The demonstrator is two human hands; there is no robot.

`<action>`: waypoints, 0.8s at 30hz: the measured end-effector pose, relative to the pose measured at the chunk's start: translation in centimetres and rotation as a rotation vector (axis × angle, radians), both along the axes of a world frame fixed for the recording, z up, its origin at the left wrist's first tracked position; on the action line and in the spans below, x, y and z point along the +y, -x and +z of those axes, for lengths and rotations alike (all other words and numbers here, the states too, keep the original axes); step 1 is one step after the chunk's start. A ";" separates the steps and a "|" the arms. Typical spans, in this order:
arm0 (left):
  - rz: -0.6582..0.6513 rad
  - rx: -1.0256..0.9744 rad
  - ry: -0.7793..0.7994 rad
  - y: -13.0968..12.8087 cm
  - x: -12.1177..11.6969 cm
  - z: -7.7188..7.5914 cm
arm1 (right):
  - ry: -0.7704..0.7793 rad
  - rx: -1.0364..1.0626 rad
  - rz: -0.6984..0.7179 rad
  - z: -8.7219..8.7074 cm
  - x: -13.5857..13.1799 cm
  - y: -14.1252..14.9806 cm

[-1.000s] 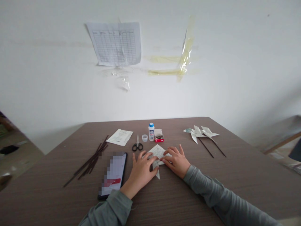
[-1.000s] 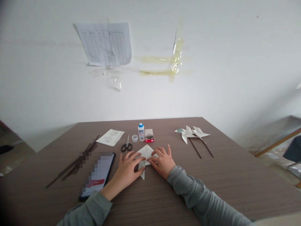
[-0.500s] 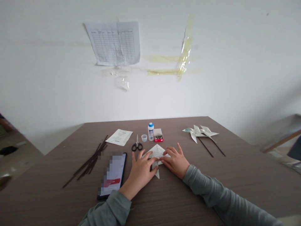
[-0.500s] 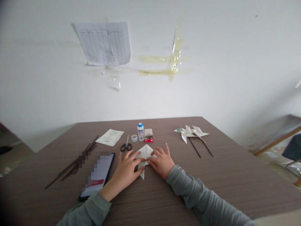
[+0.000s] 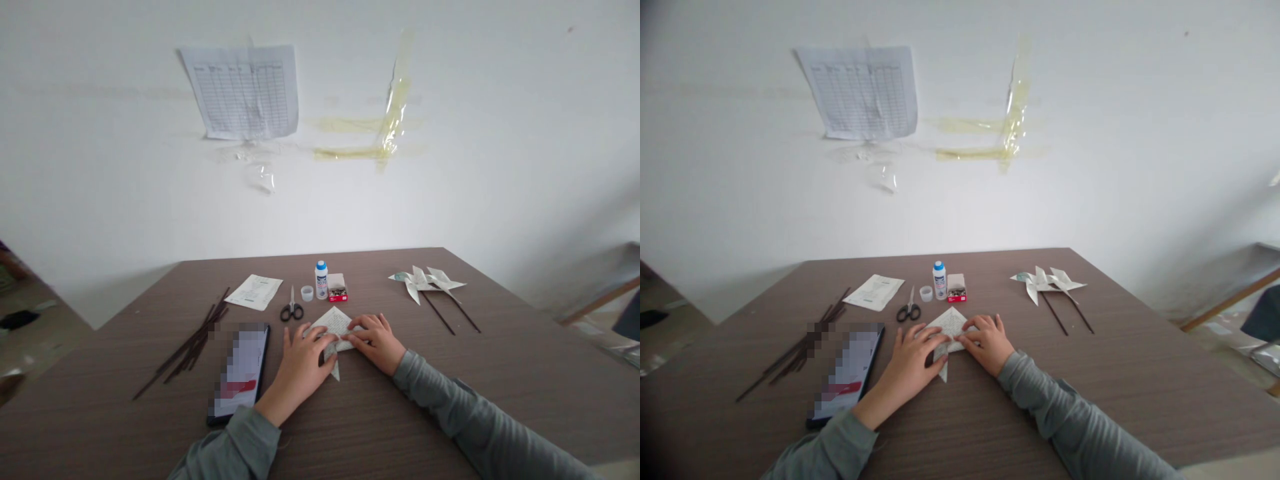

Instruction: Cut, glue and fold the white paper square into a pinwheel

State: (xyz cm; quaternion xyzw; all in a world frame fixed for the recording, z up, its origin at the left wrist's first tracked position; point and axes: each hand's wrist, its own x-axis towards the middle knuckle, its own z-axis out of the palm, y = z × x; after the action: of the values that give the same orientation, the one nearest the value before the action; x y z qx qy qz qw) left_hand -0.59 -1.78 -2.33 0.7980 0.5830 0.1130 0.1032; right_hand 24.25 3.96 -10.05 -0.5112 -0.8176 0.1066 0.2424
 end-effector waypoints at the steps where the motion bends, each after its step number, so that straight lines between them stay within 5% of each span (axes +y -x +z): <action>1: -0.003 0.004 -0.001 0.0 0.0 0.0 | -0.011 -0.008 0.014 0.1 -0.1 -0.1; 14: 0.011 0.008 0.023 -0.2 -0.5 1.5 | -0.134 -0.222 0.104 0.9 -0.2 0.4; 24: 0.041 -0.014 -0.017 0.1 -0.2 0.5 | -0.019 -0.078 0.080 2.6 -1.0 -0.1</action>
State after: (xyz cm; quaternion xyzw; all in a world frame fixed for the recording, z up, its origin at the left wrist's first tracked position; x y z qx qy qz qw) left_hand -0.70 -1.98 -1.83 0.7859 0.5975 0.1255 0.0981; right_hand 24.33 2.93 -7.48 -0.4797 -0.8472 0.0885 0.2106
